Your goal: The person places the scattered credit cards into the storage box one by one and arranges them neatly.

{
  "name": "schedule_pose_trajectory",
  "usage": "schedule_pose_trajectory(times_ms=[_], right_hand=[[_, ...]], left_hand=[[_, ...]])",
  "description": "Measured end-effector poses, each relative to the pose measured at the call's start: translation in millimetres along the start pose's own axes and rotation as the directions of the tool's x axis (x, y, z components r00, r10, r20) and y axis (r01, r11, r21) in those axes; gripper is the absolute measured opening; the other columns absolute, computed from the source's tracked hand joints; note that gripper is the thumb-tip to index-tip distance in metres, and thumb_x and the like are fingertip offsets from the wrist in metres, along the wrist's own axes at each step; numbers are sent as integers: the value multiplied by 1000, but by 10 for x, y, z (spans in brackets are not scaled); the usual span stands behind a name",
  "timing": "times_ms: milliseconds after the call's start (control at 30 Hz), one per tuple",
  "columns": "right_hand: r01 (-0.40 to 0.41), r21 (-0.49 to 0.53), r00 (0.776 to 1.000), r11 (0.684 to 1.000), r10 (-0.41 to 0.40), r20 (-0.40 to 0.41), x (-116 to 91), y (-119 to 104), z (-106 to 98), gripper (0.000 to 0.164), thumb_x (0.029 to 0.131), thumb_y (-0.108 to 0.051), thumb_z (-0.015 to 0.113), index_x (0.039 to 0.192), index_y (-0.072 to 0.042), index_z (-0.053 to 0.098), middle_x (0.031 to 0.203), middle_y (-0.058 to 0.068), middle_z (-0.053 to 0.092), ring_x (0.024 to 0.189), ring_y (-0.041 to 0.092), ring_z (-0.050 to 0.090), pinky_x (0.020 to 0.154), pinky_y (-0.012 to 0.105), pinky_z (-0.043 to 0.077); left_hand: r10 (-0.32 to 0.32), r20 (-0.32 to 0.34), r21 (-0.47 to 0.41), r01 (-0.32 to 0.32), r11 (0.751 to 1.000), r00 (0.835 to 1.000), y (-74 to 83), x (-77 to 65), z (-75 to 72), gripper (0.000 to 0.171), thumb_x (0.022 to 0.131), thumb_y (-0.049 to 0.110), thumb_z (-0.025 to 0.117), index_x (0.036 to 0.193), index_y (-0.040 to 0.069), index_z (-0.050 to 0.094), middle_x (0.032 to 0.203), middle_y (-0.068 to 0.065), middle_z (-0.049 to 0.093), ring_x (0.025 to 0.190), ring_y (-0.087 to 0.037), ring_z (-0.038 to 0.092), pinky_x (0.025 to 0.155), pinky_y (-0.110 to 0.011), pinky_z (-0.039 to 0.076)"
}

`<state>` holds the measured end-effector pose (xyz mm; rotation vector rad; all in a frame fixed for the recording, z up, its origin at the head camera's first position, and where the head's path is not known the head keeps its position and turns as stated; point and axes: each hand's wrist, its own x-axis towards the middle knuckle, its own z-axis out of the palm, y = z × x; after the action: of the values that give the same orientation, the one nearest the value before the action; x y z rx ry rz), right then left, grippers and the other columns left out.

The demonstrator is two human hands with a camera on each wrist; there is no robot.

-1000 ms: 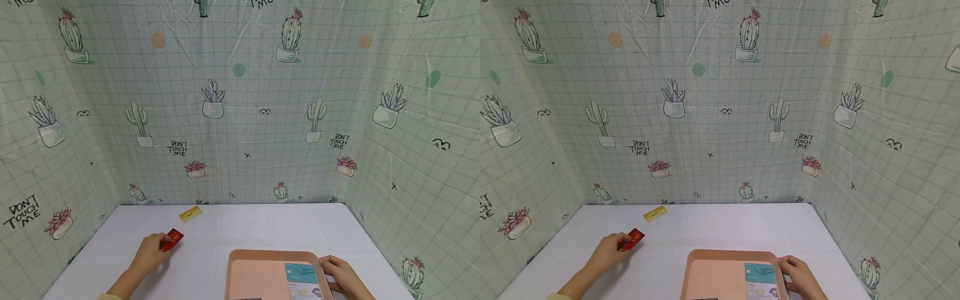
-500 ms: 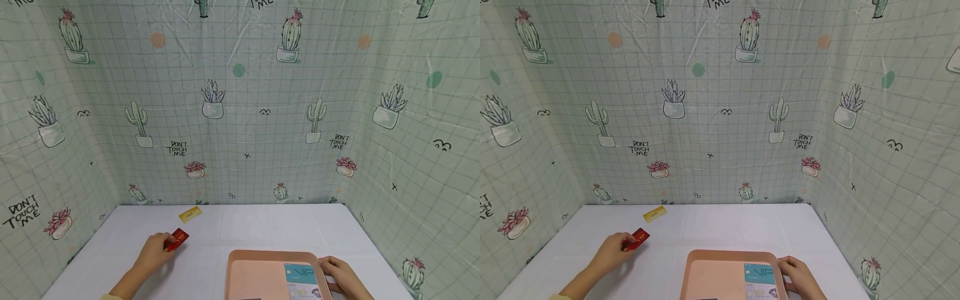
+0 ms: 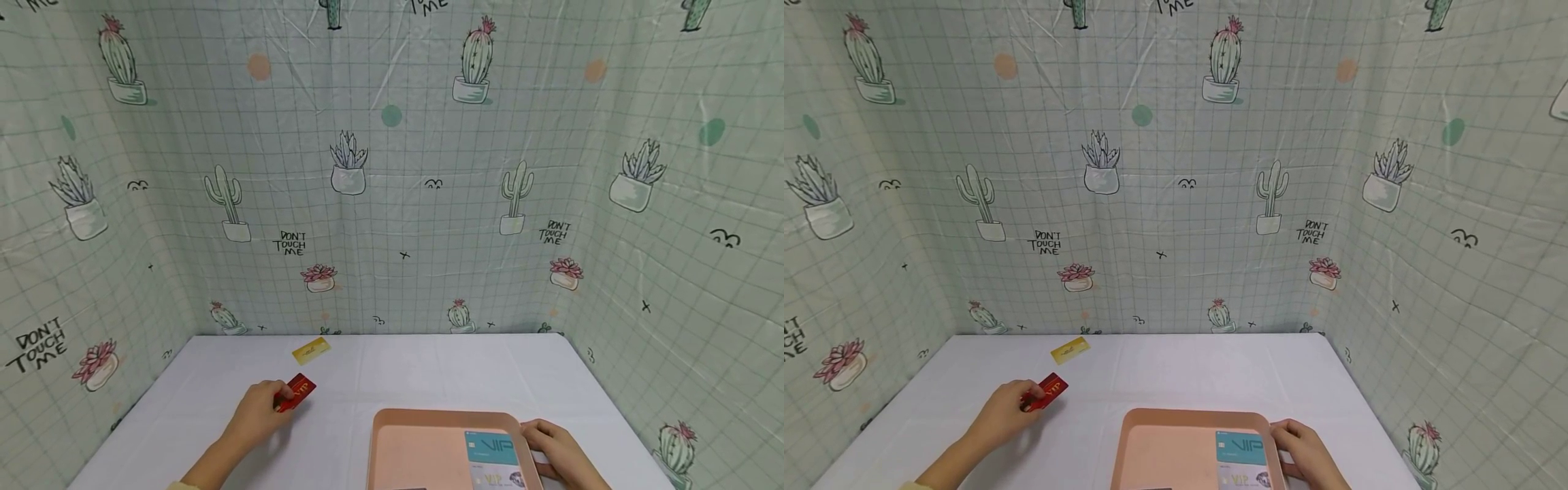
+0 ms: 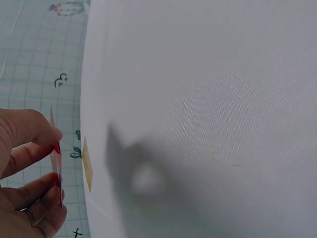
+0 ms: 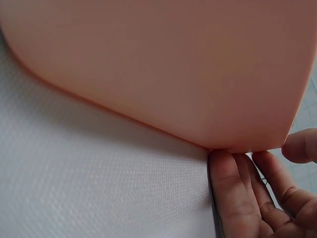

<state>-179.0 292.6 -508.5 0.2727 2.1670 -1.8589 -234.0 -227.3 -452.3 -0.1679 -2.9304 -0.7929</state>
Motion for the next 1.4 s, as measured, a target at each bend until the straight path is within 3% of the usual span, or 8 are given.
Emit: schedule_pose_trajectory(times_ms=[400, 933, 1400], right_hand=[[3, 1, 1000, 1000, -3, 8, -7, -3, -10, 40, 106, -34, 55, 117, 4, 61, 114, 11, 66, 97, 18, 69, 84, 40, 61], [3, 11, 1000, 1000, -3, 17, -9, 0, -17, 42, 106, -34, 55, 119, 6, 60, 114, 12, 65, 97, 18, 69, 86, 40, 61], [5, 6, 1000, 1000, -5, 20, -6, 3, -19, 42, 106, -32, 55, 121, 7, 59, 114, 12, 65, 97, 19, 70, 87, 40, 61]], left_hand=[[41, 1, -24, -41, 999, 999, 96, -25, 20, 21, 78, 5, 85, 92, 8, 69, 100, -8, 70, 91, -23, 57, 84, -46, 55], [79, 21, -27, -78, 997, 997, 245, -36, 79, 21, 78, 5, 85, 91, 11, 69, 100, -6, 70, 93, -23, 57, 89, -49, 55], [114, 26, -70, -112, 991, 993, 343, -85, 119, 21, 77, 3, 85, 88, 13, 70, 94, -2, 68, 91, -20, 54, 83, -41, 53]])
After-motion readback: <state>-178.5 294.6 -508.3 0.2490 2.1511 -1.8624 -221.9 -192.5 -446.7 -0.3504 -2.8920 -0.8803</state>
